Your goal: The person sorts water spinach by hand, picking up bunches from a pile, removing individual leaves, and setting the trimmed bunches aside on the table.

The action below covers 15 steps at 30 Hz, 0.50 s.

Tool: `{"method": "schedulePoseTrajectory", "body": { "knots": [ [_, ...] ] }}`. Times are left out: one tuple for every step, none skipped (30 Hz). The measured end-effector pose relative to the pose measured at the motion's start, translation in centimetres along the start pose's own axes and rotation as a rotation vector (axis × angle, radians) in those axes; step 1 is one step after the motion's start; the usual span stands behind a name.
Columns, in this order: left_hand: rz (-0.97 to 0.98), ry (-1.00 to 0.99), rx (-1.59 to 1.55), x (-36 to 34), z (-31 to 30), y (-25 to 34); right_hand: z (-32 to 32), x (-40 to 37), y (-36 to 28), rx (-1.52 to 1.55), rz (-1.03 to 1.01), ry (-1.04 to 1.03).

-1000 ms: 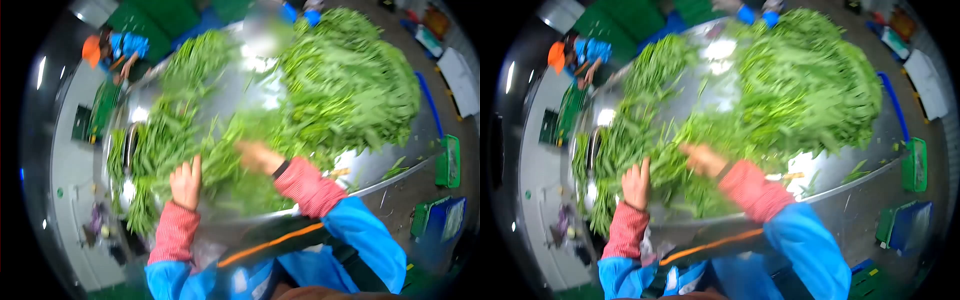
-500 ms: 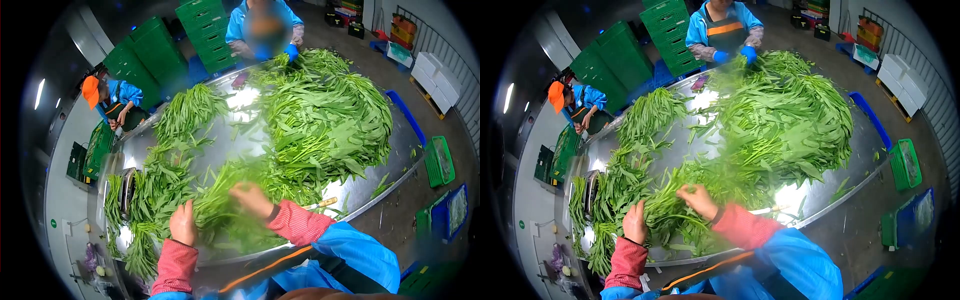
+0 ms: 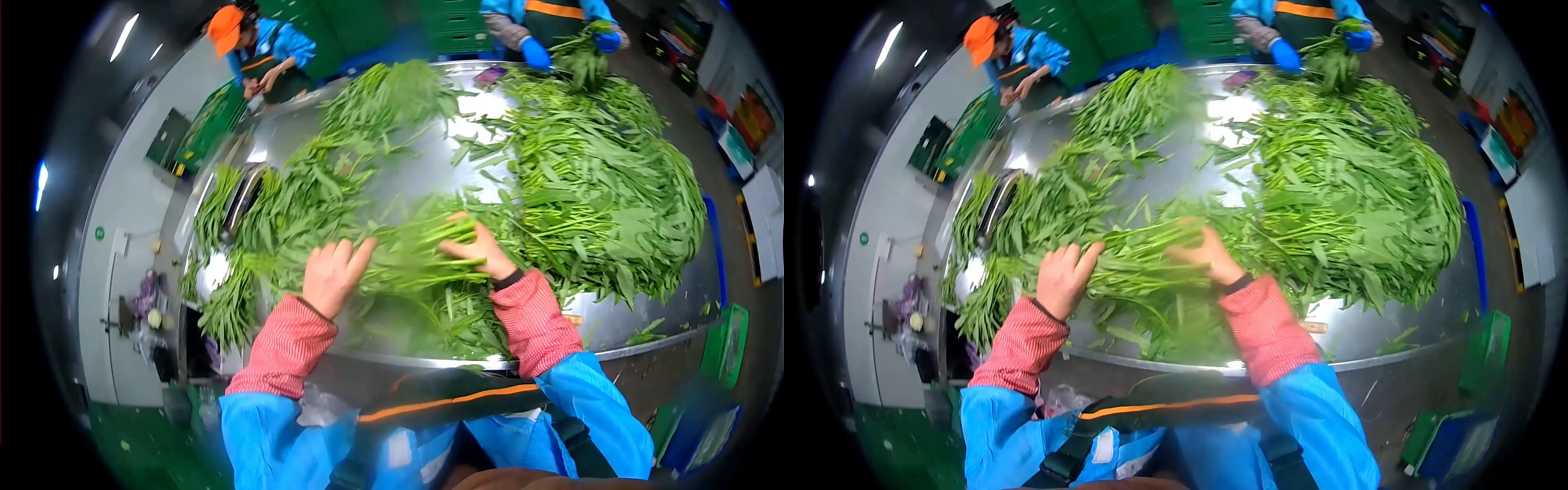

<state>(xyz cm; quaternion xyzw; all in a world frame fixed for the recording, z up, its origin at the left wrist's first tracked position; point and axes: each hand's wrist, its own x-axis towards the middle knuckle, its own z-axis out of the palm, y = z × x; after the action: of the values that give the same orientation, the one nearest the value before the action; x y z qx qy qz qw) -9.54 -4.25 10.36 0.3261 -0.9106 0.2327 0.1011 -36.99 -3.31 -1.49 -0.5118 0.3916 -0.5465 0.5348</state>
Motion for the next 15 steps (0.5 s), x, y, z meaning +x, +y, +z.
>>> {"method": "schedulePoseTrajectory", "body": {
  "knots": [
    [0.0,-0.034,-0.027,-0.5,0.1,-0.1,0.4,-0.7,-2.3,0.122,0.126,0.091],
    [-0.006,-0.068,-0.047,-0.7,0.1,0.0,0.1,-0.7,-1.7,0.009,0.114,0.115],
    [-0.012,-0.099,-0.069,-0.8,0.0,0.1,-0.4,-0.6,-1.2,-0.105,0.095,0.14],
    [-0.032,-0.085,-0.089,-0.8,-0.3,0.3,-0.4,-0.8,-1.8,-0.043,0.176,0.176],
    [-0.048,-0.069,-0.113,-0.8,-0.5,0.5,-0.4,-0.9,-2.3,0.013,0.261,0.219],
    [-0.054,-0.089,-0.133,-0.8,-0.8,0.6,-0.2,-0.7,-2.2,0.089,0.202,0.218],
    [-0.054,-0.11,-0.12,-1.1,-1.0,0.6,0.0,-0.6,-2.1,0.164,0.142,0.225],
    [-0.046,-0.126,-0.107,-1.3,-1.1,0.7,-0.2,-0.9,-2.4,0.183,0.238,0.204],
    [-0.036,-0.137,-0.093,-1.3,-1.2,0.6,-0.5,-1.0,-2.4,-0.011,0.223,0.137],
    [-0.044,-0.148,-0.068,-1.6,-1.2,0.5,-0.6,-1.3,-2.1,-0.05,0.176,0.083],
    [-0.055,-0.136,-0.062,-2.0,-1.1,0.3,-0.5,-1.7,-1.8,-0.087,0.133,0.027],
    [-0.065,-0.126,-0.055,-2.4,-0.8,0.1,-0.1,-2.2,-2.1,-0.111,0.028,-0.029],
    [-0.072,-0.116,-0.049,-2.9,-0.7,-0.1,-0.6,-2.3,-1.8,-0.218,-0.152,-0.024],
    [-0.066,-0.084,-0.035,-3.2,-0.5,-0.3,-1.4,-2.8,-2.4,-0.032,0.05,0.068],
    [-0.058,-0.052,-0.024,-3.5,-0.4,-0.5,-2.1,-3.2,-3.5,0.154,0.253,0.162]
  ]
}}
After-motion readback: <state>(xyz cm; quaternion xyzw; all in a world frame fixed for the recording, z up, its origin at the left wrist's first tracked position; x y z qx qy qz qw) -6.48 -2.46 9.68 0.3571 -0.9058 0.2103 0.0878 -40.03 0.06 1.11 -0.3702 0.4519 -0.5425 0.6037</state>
